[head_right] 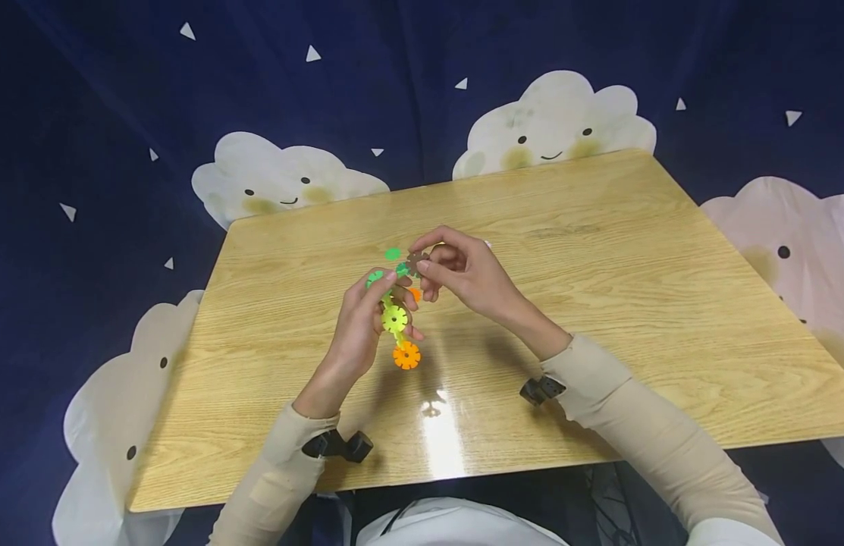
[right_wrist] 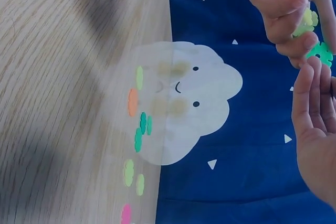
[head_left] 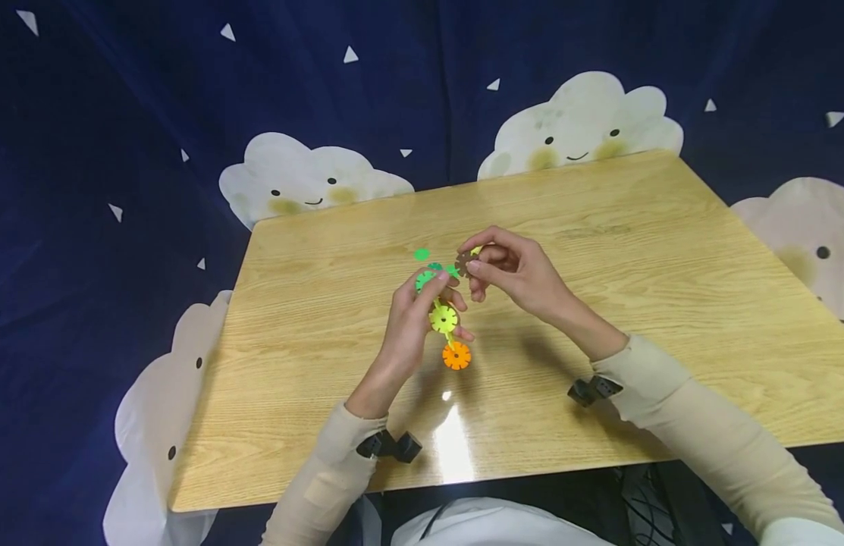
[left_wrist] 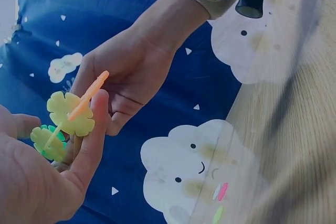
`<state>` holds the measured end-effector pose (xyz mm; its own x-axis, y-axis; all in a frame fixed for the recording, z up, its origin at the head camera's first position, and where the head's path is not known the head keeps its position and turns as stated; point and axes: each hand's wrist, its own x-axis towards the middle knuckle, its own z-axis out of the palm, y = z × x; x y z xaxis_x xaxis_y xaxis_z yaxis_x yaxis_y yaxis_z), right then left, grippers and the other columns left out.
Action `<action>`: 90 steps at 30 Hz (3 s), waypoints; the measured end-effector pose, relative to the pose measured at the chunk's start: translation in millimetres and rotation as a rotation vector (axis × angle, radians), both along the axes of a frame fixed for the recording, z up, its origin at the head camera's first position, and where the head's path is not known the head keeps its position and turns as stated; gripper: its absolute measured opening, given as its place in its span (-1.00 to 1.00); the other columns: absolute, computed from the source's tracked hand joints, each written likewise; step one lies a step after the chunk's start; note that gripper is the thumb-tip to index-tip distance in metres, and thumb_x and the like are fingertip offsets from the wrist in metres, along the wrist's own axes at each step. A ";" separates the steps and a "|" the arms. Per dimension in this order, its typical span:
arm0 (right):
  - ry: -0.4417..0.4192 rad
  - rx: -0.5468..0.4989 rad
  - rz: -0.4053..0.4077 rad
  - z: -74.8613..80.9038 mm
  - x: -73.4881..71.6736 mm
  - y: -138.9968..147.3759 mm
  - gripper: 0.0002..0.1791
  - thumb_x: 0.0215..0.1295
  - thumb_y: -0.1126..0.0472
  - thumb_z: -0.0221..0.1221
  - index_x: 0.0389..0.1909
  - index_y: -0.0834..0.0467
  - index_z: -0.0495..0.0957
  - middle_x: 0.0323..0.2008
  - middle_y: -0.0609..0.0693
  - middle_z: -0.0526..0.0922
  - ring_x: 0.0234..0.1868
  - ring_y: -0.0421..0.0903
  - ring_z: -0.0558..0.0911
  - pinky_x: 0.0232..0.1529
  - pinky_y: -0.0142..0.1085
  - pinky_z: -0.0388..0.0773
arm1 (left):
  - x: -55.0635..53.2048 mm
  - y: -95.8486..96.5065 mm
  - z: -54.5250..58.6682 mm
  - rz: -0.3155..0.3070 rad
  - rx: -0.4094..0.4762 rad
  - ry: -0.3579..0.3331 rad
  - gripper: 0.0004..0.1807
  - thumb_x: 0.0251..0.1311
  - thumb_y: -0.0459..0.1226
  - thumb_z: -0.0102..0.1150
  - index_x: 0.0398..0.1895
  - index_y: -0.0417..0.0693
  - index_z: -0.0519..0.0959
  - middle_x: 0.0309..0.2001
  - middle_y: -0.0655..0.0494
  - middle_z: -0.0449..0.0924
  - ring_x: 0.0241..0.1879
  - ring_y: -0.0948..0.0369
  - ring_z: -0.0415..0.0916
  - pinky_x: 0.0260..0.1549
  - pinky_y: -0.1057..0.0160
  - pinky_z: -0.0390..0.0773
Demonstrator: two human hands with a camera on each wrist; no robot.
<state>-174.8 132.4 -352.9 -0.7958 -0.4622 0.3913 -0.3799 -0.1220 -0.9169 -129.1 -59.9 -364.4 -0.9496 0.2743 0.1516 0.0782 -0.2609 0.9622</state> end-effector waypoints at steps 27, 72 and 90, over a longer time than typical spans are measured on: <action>0.064 0.093 -0.073 1.5 6.2 -4.9 -0.76 0.32 0.39 0.19 -0.01 0.24 0.54 -0.48 0.15 0.65 -0.55 0.02 0.60 -0.48 -0.23 0.63 | 2.7 5.7 -1.9 0.005 -0.020 0.031 -0.54 0.45 -0.06 -0.07 -0.12 -0.39 0.38 -0.44 -0.16 0.53 -0.69 0.05 0.48 -0.54 -0.14 0.64; 0.127 0.320 0.003 -3.7 -0.2 -4.2 -0.74 0.35 0.13 0.21 0.04 -0.09 0.65 -0.51 0.04 0.62 -0.54 -0.05 0.52 -0.54 -0.26 0.50 | 2.6 1.8 -3.9 0.003 -0.156 -0.012 -0.62 0.50 -0.15 -0.24 -0.24 -0.34 0.41 -0.53 0.03 0.43 -0.57 0.14 0.60 -0.53 0.22 0.63; -0.077 0.591 -0.291 -38.3 -70.4 52.3 -0.74 0.42 0.17 0.11 0.05 0.13 0.56 -0.22 0.19 0.62 -0.36 0.13 0.61 -0.42 -0.23 0.61 | 4.9 -0.2 -5.4 -0.015 -0.137 0.031 -0.57 0.53 -0.11 -0.25 -0.15 -0.32 0.46 -0.48 0.03 0.32 -0.57 0.12 0.63 -0.44 0.09 0.69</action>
